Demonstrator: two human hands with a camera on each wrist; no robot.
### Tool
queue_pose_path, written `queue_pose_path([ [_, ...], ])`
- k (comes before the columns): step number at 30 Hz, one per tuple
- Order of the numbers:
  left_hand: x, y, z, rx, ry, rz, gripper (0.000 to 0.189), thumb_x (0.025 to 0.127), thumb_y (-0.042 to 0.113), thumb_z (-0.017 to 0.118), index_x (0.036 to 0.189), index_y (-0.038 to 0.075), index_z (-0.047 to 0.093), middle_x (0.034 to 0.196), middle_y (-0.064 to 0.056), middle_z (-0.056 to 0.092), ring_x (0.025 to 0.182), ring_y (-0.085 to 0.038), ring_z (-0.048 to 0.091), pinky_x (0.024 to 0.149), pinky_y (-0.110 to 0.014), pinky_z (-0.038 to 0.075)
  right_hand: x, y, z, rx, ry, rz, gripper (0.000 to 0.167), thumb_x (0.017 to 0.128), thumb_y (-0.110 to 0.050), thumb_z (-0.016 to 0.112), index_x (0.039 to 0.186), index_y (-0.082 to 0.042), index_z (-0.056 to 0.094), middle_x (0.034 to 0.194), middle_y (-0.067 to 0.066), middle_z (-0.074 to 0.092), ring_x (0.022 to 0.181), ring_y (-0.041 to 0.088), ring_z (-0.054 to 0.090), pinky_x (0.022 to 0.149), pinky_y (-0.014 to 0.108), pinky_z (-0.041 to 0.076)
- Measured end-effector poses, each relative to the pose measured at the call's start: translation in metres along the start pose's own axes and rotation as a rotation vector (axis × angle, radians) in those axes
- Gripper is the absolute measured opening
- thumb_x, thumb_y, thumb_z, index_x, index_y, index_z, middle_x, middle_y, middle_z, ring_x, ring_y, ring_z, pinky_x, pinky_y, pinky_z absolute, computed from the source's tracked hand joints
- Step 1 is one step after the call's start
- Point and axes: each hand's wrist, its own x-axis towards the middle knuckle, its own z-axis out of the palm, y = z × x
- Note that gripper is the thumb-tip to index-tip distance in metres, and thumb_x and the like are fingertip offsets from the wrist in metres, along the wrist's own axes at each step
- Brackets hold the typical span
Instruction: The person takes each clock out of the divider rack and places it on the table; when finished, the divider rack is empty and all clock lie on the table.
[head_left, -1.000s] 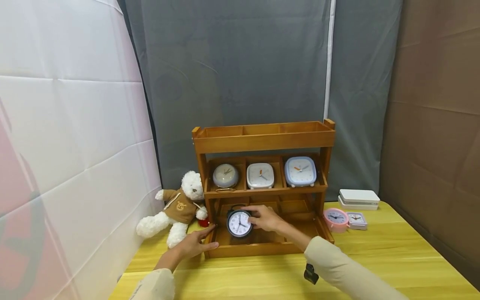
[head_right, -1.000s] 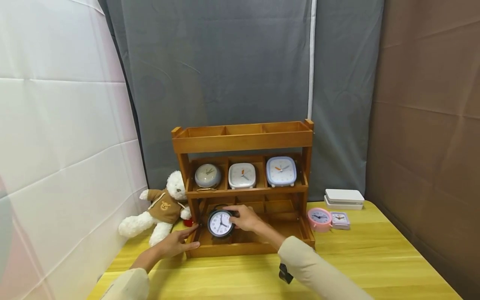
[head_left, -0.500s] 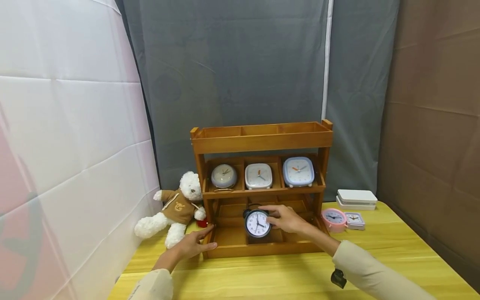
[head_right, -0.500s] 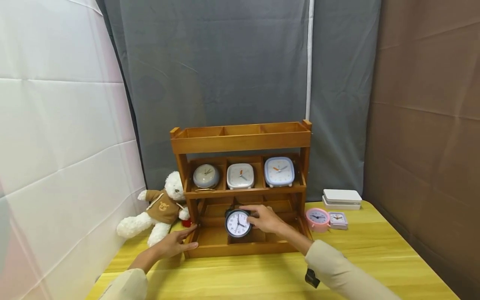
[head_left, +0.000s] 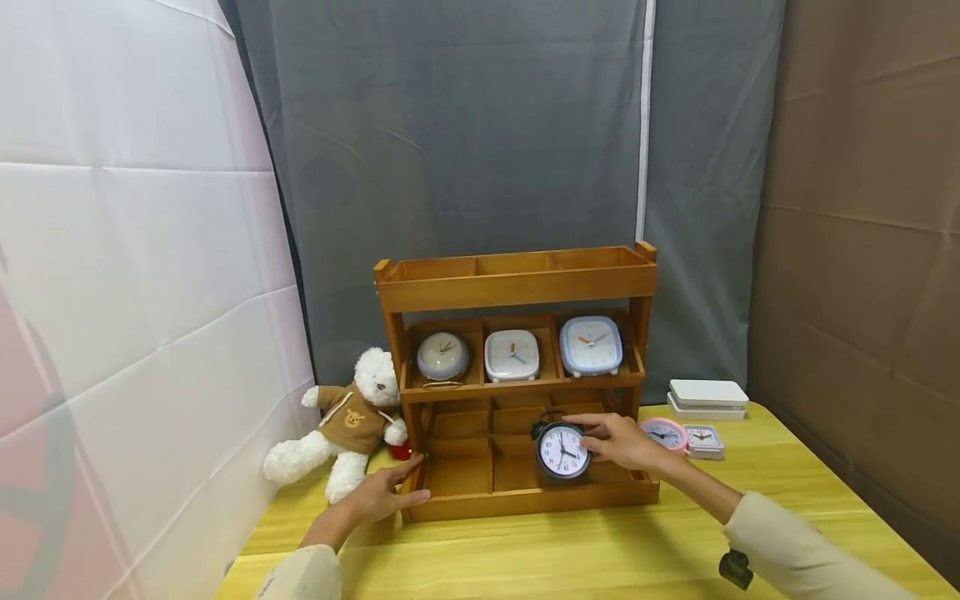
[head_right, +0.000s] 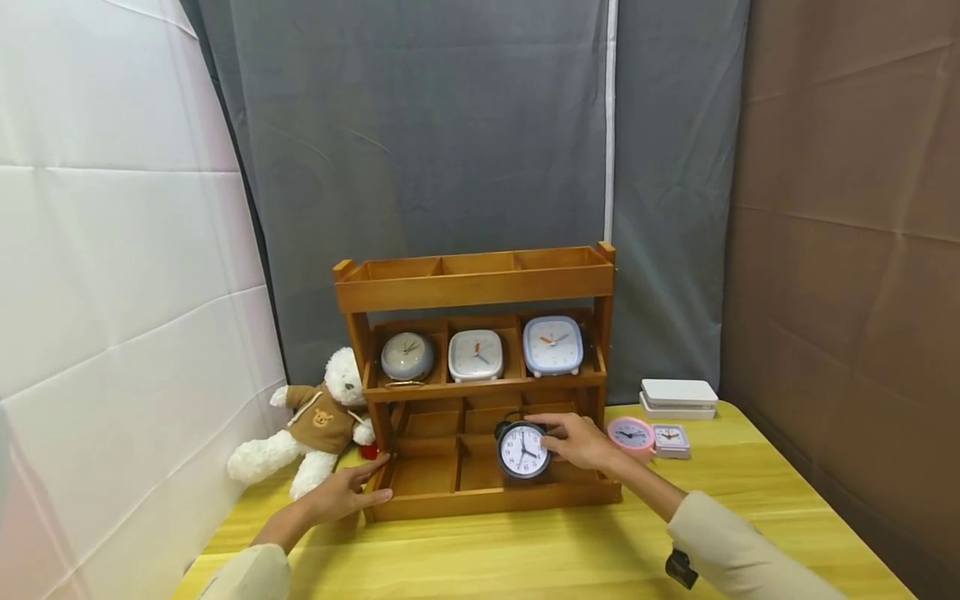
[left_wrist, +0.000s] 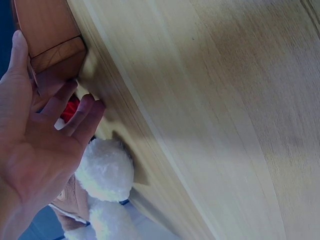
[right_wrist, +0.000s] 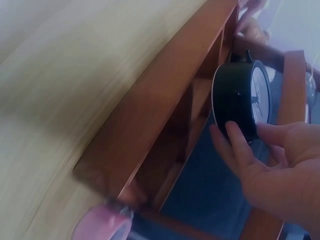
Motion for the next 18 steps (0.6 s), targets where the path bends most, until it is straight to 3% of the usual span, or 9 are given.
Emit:
queue_pose_path([
  [7,-0.001,0.000,0.001,0.010,0.007,0.005,0.078,0.099,0.034,0.073,0.157,-0.006,0.038,0.152,-0.038,0.041,0.132,-0.061,0.048,0.104,-0.064,0.046,-0.022,0.013,-0.028,-0.032,0.021,0.033,0.044,0.102,-0.001,0.063,0.145,0.003,0.057,0.112,0.023,0.072,0.098,0.031,0.074,0.079,0.047,0.063],
  [13,-0.002,0.003,0.000,0.017,0.016,0.027,0.076,0.099,0.031,0.074,0.155,-0.007,0.039,0.151,-0.039,0.043,0.130,-0.060,0.049,0.105,-0.065,0.045,-0.038,0.025,-0.050,-0.091,0.050,0.051,0.043,0.101,-0.001,0.064,0.144,0.004,0.058,0.091,0.012,0.074,0.069,0.015,0.064,0.062,0.029,0.059],
  [18,-0.002,0.004,0.000,0.012,0.019,0.030,0.076,0.098,0.030,0.074,0.155,-0.008,0.039,0.150,-0.039,0.043,0.130,-0.060,0.050,0.105,-0.065,0.044,-0.052,0.031,-0.065,-0.096,0.059,0.069,0.043,0.102,-0.002,0.063,0.144,0.007,0.056,0.101,0.020,0.075,0.076,0.017,0.071,0.062,0.028,0.061],
])
